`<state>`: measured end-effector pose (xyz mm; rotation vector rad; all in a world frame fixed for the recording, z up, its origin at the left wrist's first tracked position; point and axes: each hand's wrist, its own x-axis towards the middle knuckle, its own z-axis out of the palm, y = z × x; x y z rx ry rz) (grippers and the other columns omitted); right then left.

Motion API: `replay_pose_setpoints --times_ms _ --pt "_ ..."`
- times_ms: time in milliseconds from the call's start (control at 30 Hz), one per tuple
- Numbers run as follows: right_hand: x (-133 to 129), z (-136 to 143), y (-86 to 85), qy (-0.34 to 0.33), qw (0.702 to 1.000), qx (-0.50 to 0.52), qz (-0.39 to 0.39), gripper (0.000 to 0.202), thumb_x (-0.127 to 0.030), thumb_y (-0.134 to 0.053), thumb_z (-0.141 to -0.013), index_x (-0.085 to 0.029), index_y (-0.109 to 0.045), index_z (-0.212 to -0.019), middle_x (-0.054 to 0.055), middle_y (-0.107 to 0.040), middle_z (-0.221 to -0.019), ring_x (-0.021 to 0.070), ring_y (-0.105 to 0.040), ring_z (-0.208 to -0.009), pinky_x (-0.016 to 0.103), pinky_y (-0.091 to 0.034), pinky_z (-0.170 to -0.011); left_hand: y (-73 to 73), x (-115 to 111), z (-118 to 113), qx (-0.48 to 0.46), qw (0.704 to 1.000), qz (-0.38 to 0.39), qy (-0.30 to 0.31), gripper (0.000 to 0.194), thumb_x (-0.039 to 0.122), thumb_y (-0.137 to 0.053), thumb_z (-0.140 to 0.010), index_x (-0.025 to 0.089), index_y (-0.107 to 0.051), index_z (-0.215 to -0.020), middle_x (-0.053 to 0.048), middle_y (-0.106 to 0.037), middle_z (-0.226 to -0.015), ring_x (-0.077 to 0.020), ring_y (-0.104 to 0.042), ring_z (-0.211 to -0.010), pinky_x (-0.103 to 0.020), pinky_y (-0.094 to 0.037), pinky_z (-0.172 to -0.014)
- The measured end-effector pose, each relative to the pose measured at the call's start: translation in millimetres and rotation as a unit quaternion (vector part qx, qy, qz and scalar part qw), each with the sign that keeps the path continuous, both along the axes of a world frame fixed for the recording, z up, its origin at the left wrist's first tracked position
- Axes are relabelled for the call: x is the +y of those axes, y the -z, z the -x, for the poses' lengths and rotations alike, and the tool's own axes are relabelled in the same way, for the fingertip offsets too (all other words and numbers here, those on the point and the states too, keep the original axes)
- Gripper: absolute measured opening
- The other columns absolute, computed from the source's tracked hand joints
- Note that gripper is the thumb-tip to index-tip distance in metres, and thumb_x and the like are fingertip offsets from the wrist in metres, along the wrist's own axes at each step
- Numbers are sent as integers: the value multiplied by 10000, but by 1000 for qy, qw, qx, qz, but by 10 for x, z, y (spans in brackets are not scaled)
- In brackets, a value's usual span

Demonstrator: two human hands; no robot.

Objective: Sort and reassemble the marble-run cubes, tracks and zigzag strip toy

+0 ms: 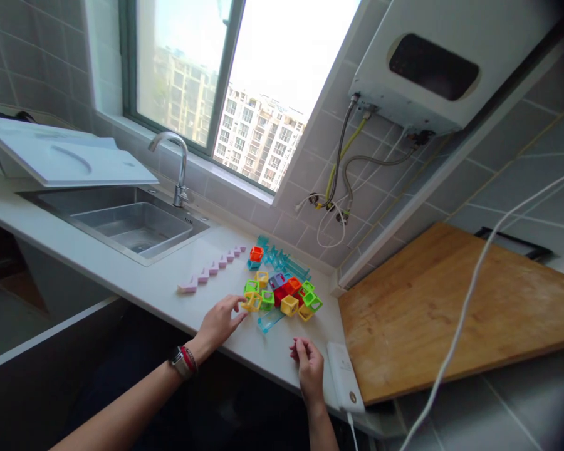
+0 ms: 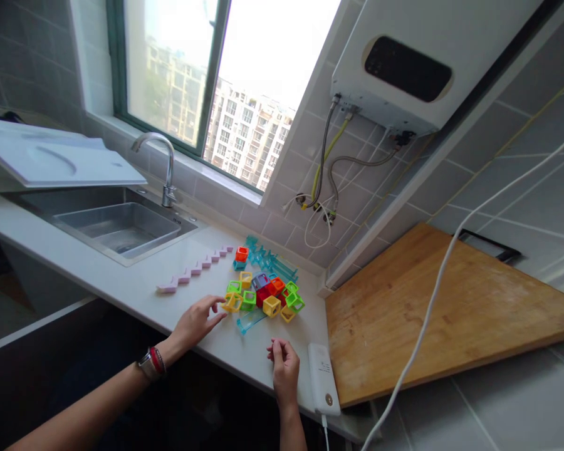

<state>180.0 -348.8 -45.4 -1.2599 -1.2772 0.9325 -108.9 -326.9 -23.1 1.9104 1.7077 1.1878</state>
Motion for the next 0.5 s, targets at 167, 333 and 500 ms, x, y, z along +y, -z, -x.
replay_pose_setpoints --times_ms 167,333,500 --pt "-5 10 -29 -1 1000 -23 -5 474 -572 -628 -876 -120 -736 -971 81 -724 -786 183 -652 -672 312 -542 -683 22 100 -24 37 999 27 -8 218 377 -528 -947 247 -676 -1040 -22 -665 -903 -187 -642 -775 -274 -429 -646" --pt "-27 28 -42 -2 998 -60 -6 472 -574 -619 -882 -126 -737 -967 82 -724 -790 194 -655 -680 313 -538 -685 42 57 -18 29 999 26 5 213 381 -501 -963 243 -662 -990 -21 -654 -907 -170 -627 -751 -274 -429 -663" --pt "-55 76 -90 -5 995 -103 -19 456 -571 -617 -878 -140 -746 -947 78 -726 -792 206 -659 -720 315 -526 -724 54 44 -9 4 1000 18 12 218 375 -466 -977 243 -639 -978 -32 -645 -910 -183 -627 -772 -282 -428 -668"
